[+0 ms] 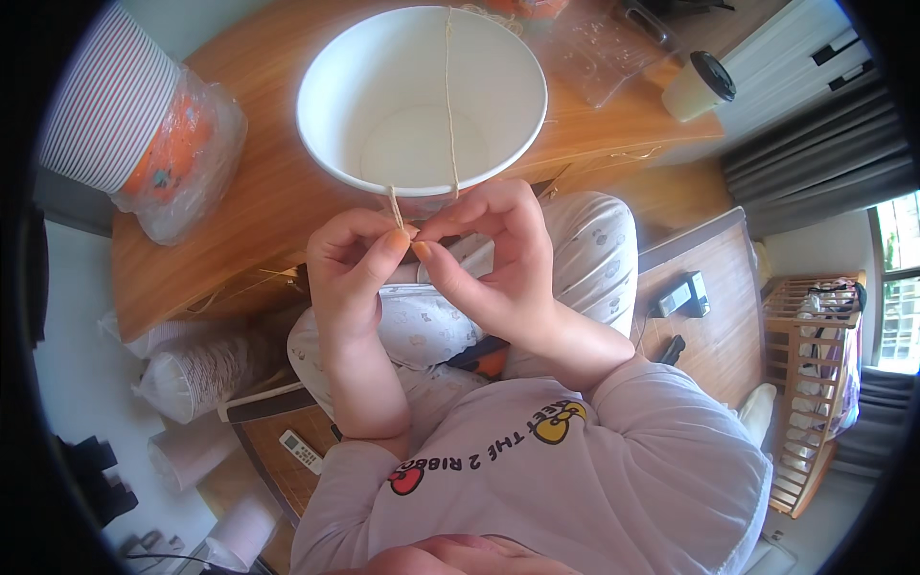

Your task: The person is attaching a thin yellow string to a paper bucket to make a handle.

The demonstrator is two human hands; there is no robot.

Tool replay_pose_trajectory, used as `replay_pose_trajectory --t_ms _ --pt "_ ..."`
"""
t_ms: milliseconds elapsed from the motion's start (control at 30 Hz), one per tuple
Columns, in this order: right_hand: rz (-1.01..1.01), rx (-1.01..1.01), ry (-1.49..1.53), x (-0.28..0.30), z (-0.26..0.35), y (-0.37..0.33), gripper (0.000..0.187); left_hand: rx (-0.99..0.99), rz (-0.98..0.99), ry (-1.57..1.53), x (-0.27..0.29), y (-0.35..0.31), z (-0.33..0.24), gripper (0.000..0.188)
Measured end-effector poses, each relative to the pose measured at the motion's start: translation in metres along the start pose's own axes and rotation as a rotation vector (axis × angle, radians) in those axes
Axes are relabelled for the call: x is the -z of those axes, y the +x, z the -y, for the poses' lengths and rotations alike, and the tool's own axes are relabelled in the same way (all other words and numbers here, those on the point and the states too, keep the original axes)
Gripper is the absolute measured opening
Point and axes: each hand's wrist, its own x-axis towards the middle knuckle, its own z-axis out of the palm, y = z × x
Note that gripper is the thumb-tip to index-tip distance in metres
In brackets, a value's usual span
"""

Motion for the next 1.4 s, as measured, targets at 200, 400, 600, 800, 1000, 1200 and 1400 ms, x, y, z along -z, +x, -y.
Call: replay_pose_trajectory --t_ms 200,400,600,800,1000,1200,1400 --pt "0.016 0.032 -0.033 0.002 -0.003 -0.001 0.037 -0.016 -0.015 0.023 -0.003 -0.001 0.0 0.006" --pt "0.109 0.139 -0.089 0.008 -0.004 0.003 0.035 -0.03 -0.041 -0.006 -0.006 -0.002 0.003 0.007" --pt "0.13 0.154 -0.077 0.008 -0.003 0.006 0.036 -0.07 -0.077 -0.003 -0.009 -0.002 0.001 0.007" --pt "0.02 0.196 -0.153 0.014 -0.004 0.003 0.038 -0.02 -0.082 -0.15 -0.005 -0.003 0.001 0.008" --pt "0.023 0.488 -0.547 0.012 0.001 0.005 0.047 0.027 -0.086 -0.201 -0.002 -0.003 0.001 0.009" --pt "-0.004 0.584 -0.599 0.007 -0.003 0.007 0.047 0.042 -0.05 -0.249 -0.005 -0.003 0.002 0.009" --pt "0.013 0.547 -0.607 0.007 -0.001 0.008 0.044 0.048 -0.033 -0.244 -0.001 -0.003 0.004 0.008"
